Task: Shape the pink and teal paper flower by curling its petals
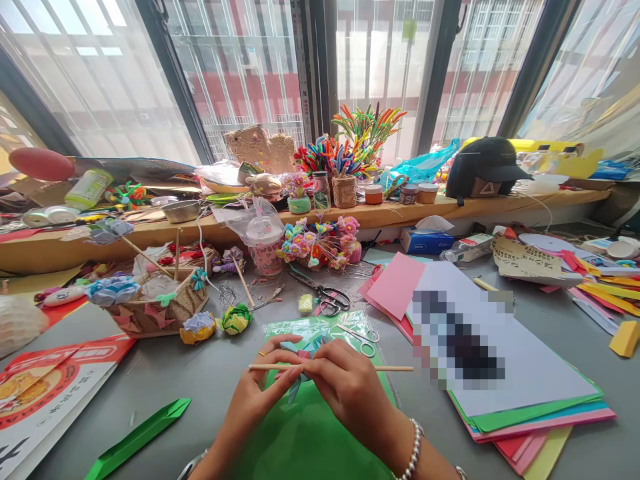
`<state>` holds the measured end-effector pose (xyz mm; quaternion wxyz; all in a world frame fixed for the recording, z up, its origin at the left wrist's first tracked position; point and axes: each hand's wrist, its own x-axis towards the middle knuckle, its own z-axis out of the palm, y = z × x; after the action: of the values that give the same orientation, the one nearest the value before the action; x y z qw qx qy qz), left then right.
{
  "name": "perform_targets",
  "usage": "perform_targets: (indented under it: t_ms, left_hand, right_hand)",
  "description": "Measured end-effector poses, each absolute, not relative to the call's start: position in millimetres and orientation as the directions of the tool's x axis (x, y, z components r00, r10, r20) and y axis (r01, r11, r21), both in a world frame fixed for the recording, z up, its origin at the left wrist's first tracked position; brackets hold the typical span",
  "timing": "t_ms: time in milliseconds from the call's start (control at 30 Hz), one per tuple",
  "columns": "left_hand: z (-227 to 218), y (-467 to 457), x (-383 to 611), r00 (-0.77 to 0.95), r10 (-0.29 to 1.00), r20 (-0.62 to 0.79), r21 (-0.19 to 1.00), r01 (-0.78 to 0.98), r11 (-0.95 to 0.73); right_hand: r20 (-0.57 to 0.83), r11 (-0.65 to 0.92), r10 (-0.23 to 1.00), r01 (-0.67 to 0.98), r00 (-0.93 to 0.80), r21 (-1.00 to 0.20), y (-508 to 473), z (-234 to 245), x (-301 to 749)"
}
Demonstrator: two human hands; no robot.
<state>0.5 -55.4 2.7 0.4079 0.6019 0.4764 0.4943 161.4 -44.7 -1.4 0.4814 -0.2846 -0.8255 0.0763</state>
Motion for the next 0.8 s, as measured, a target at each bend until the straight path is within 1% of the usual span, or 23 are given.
perform_targets:
  t_ms: [267,400,533,633,800]
  left_hand:
    - [1.2,-54.6,-0.4,0.122,0.977,0.177,0.969,0.151,-0.194]
    - [1.1,-54.5,-0.6,0.079,0.981,0.175,0.976,0.114,-0.183]
    - [2.0,-55.1,-1.8,0.075,0.980,0.183,0.963,0.186,-0.194]
    - [0.9,-55.6,-2.8,0.063,0.973,0.222,0.938,0.259,-0.230]
    - [-1.1,-56.2,-3.7,0.072,0.964,0.257,0.909,0.322,-0.266]
  right_hand:
    - [0.747,0.822,0.554,0.385,-0.367,-0.421,-45.0,-3.5,161.2]
    - [0.752,0.822,0.549,0.399,-0.365,-0.407,-44.5,-3.5,161.8]
    - [0.743,0.814,0.560,0.410,-0.365,-0.412,-42.4,-2.3,162.6]
    - [0.692,0.778,0.621,0.396,-0.369,-0.487,-41.2,-0.3,163.4]
    - [0.532,0.654,0.751,0.326,-0.391,-0.683,-41.7,6.0,165.3]
